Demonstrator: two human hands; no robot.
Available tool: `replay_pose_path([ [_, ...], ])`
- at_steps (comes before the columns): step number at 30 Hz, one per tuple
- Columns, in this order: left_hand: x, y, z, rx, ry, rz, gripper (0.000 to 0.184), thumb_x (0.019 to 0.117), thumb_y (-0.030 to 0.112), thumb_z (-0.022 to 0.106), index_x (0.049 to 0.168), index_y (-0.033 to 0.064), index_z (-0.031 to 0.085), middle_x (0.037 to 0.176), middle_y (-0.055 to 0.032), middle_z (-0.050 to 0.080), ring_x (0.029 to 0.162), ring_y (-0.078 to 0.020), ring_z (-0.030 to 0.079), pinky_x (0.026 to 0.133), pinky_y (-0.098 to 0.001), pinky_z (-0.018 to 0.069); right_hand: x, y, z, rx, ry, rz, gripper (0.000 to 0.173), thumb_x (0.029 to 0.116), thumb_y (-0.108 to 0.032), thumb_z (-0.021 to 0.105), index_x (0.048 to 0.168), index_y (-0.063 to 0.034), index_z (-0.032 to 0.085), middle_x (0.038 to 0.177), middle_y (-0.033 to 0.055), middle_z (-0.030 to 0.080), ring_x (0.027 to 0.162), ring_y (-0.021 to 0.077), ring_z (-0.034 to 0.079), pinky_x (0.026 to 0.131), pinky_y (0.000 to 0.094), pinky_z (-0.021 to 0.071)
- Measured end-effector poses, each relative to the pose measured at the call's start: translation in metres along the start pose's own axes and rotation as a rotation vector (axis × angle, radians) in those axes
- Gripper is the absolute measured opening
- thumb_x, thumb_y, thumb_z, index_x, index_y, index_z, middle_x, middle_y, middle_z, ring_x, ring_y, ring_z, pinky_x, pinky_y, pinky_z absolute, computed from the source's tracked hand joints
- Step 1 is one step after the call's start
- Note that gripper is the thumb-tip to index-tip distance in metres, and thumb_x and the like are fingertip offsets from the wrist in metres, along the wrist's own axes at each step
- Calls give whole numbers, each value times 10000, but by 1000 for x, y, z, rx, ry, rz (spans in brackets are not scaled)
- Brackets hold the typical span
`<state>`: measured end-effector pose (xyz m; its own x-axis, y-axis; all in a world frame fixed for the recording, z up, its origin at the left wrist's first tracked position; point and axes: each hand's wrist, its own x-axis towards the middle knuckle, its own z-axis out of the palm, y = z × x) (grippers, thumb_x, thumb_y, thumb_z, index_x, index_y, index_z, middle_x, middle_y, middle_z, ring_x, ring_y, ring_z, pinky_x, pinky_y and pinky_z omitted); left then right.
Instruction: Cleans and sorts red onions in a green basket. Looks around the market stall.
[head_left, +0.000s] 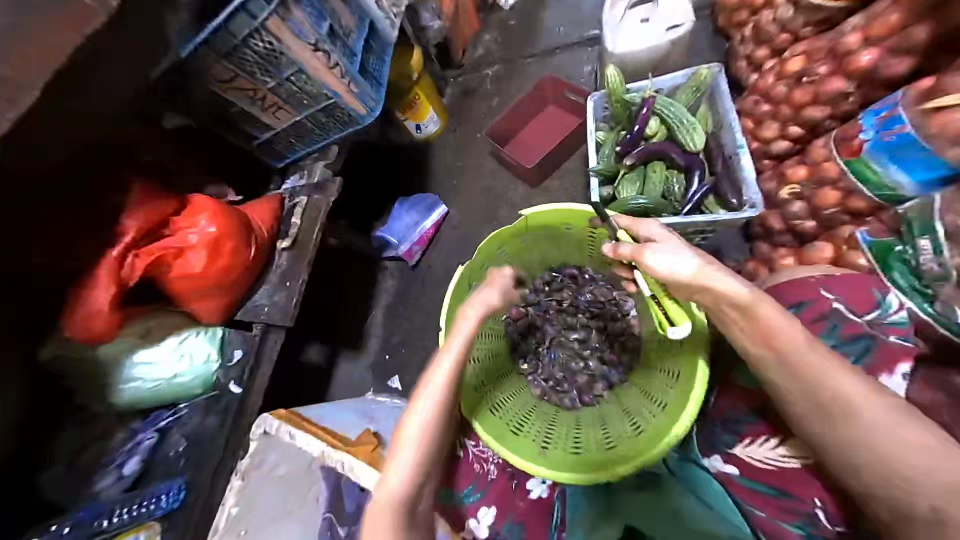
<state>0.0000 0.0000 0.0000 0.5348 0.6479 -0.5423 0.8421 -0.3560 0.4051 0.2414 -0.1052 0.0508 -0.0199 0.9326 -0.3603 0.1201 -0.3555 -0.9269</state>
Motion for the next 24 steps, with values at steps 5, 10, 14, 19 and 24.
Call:
replay_pose_path([
  [5, 87, -44, 98, 68, -136, -419, 367, 973, 100, 622, 1300, -66, 606, 1370, -295, 576, 1294, -452, 555, 1050, -625, 459, -7, 1, -11, -406, 108, -143, 458, 1045, -132, 528, 1494, -55, 487, 997, 200, 678, 746, 284, 657, 717, 495, 556],
  [10, 113, -89, 161, 171, -142, -512, 756, 922, 93, 679, 1581, 30, 313, 1556, -294, 377, 1361, -499, 465, 1047, -620, 466, -14, 9, -14, -496, 104, -147, 445, 1052, -156, 497, 1473, -13, 513, 1272, 221, 652, 1112, 349, 657, 976, 531, 503],
  [14, 96, -88, 156, -35, 65, -580, 789, 891, 118, 718, 1569, 44, 321, 1431, -264, 543, 1293, -443, 564, 1040, -597, 484, -14, 7, -14, -506, 87, -142, 432, 1062, -151, 466, 1464, 0, 515, 1252, 223, 657, 1098, 346, 665, 969, 496, 512],
  [19, 82, -89, 150, -1288, 413, -507, 190, 1047, 62, 455, 1167, -58, 541, 834, -105, 586, 707, -177, 614, 710, -351, 574, -15, 5, -7, -525, 98, -157, 424, 1062, -157, 479, 1458, -13, 522, 1205, 210, 665, 1051, 337, 672, 925, 498, 528],
  [24, 115, -72, 137, -565, 370, -570, 235, 1007, 105, 576, 1204, 9, 661, 1059, -193, 698, 940, -287, 686, 838, -449, 558, -19, 0, -4, -530, 128, -178, 420, 1067, -172, 473, 1450, -11, 535, 1236, 208, 667, 1047, 335, 684, 918, 482, 539],
])
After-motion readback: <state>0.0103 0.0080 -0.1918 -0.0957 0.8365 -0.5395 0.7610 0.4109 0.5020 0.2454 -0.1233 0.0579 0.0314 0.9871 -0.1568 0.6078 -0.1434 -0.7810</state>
